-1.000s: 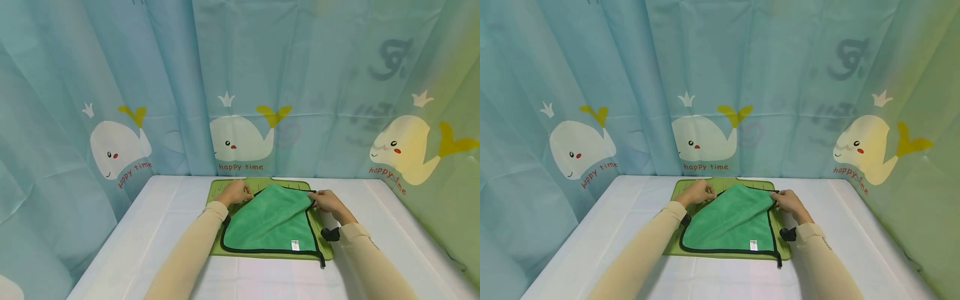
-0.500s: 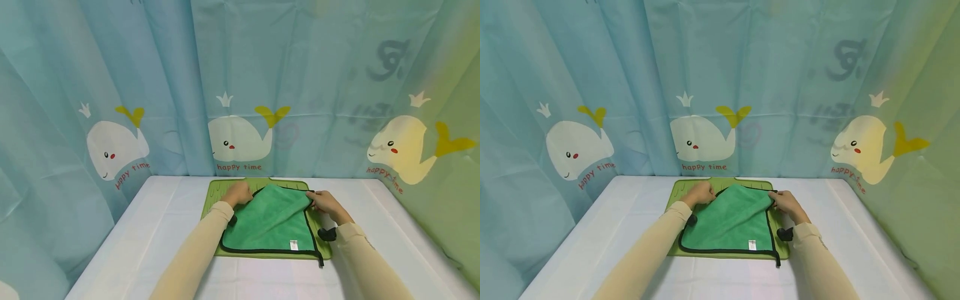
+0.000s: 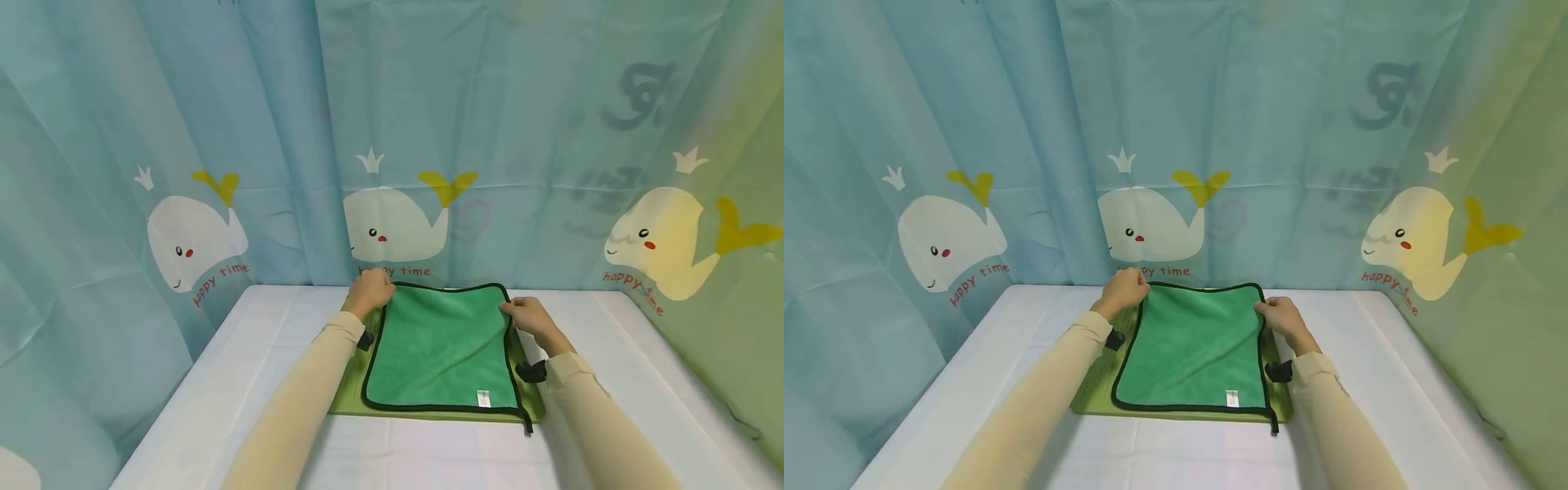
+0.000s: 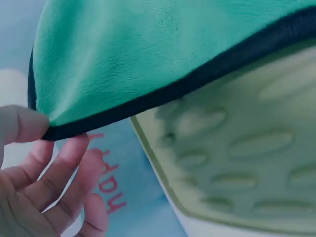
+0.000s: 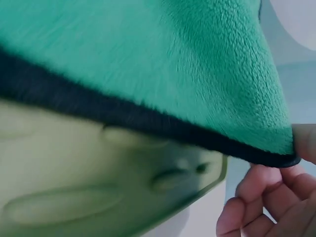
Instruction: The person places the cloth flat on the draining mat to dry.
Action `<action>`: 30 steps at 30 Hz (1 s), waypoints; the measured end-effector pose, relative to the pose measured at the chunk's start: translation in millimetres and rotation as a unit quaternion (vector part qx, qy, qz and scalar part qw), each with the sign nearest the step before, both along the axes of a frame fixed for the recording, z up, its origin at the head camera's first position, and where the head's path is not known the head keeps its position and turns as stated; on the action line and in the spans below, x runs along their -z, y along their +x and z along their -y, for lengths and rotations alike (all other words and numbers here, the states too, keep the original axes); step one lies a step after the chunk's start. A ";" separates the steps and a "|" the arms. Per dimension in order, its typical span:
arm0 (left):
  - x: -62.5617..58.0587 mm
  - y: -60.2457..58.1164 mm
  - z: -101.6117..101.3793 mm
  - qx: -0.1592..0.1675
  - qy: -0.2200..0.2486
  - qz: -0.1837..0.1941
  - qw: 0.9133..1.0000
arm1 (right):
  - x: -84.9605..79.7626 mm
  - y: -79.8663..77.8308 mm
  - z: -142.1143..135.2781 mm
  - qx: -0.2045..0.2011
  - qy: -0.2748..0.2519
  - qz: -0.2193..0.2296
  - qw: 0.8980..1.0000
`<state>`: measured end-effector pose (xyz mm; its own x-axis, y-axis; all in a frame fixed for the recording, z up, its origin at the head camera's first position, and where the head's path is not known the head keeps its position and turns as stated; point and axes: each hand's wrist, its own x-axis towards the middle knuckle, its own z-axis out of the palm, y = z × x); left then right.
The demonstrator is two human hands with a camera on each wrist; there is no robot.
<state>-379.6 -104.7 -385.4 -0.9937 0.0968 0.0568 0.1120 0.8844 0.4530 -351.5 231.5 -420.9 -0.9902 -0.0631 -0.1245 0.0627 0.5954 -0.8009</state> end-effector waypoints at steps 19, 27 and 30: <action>29.9 4.8 27.2 -0.015 0.011 0.067 0.998 | 13.7 -13.4 17.6 -0.043 0.037 0.004 0.998; 45.1 6.1 37.3 -0.015 0.016 0.064 0.998 | 17.6 -9.9 9.7 -0.065 0.033 0.024 0.997; 44.5 6.3 40.1 -0.018 0.028 0.037 0.999 | 14.3 -7.3 9.0 -0.059 0.034 0.022 0.997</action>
